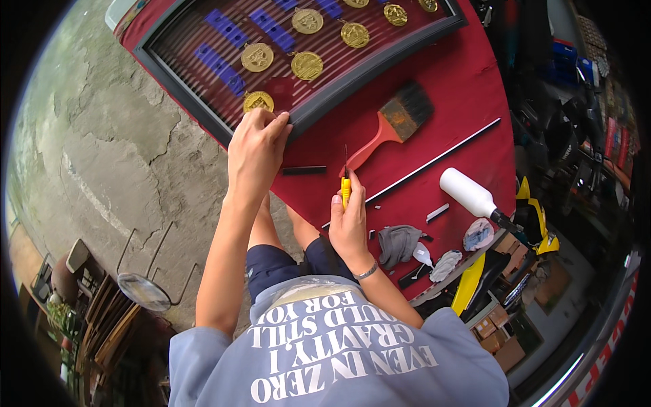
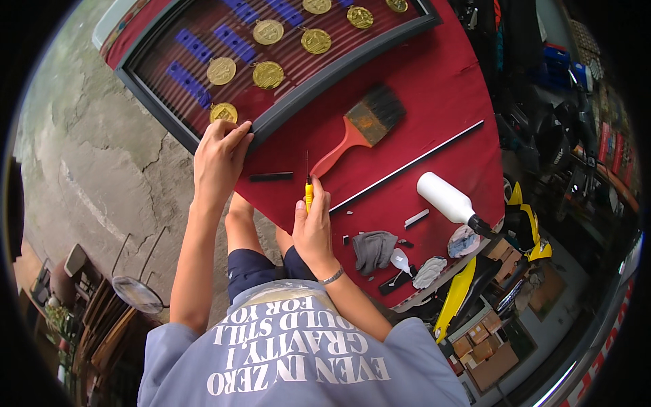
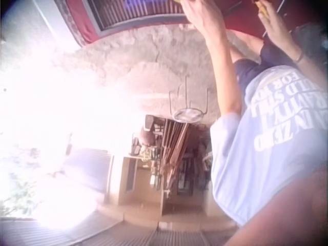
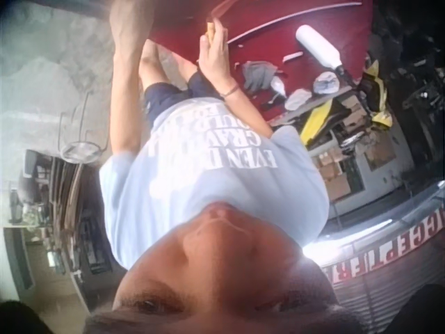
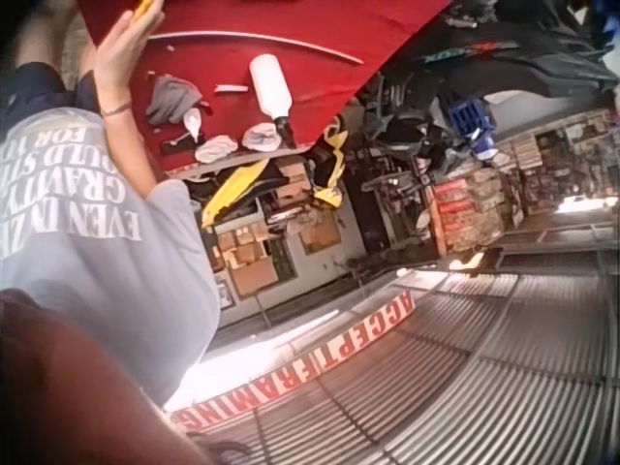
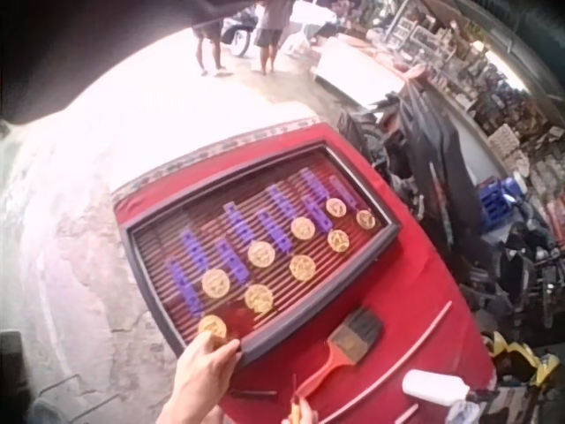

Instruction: The person arranges medals and ribbons inside a display frame, then uses a brush to clean the surface. They measure and cut plastic strips with a utility knife, apply glue to the strips, and attach them to the frame to secure the medals.

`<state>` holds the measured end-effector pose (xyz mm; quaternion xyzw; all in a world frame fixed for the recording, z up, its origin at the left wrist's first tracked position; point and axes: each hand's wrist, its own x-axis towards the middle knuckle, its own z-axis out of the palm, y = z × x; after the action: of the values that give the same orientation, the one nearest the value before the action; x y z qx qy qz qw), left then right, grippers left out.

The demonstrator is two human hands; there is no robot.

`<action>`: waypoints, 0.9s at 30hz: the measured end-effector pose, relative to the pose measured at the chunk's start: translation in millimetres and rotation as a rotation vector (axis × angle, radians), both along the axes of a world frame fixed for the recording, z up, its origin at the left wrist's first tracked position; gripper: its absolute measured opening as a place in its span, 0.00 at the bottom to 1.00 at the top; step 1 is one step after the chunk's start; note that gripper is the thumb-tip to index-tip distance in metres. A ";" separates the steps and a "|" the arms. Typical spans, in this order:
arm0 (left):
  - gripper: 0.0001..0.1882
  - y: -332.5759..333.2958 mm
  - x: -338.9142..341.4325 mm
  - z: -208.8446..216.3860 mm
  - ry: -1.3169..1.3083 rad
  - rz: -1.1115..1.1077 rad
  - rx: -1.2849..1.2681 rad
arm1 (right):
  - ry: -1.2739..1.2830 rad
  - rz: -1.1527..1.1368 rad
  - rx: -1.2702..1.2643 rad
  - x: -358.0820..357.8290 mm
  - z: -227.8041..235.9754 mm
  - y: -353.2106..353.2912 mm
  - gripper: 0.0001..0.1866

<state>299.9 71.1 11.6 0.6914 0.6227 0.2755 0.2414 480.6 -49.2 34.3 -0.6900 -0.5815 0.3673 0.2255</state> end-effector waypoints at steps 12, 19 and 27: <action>0.11 12.1 -10.5 8.1 -0.004 -0.079 -0.139 | 0.173 -0.237 -0.111 20.2 -2.7 -5.0 0.25; 0.12 19.3 -16.1 14.2 -0.028 -0.124 -0.239 | 0.380 -0.713 -0.058 63.8 -13.6 52.4 0.30; 0.09 14.7 -18.8 47.2 -0.237 -0.107 -0.360 | -0.004 -0.798 0.074 86.9 -27.1 33.2 0.30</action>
<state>281.1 85.8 58.7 0.6321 0.5915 0.2257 0.4467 567.4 -16.0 7.2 -0.8537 -0.2809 0.2283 0.3743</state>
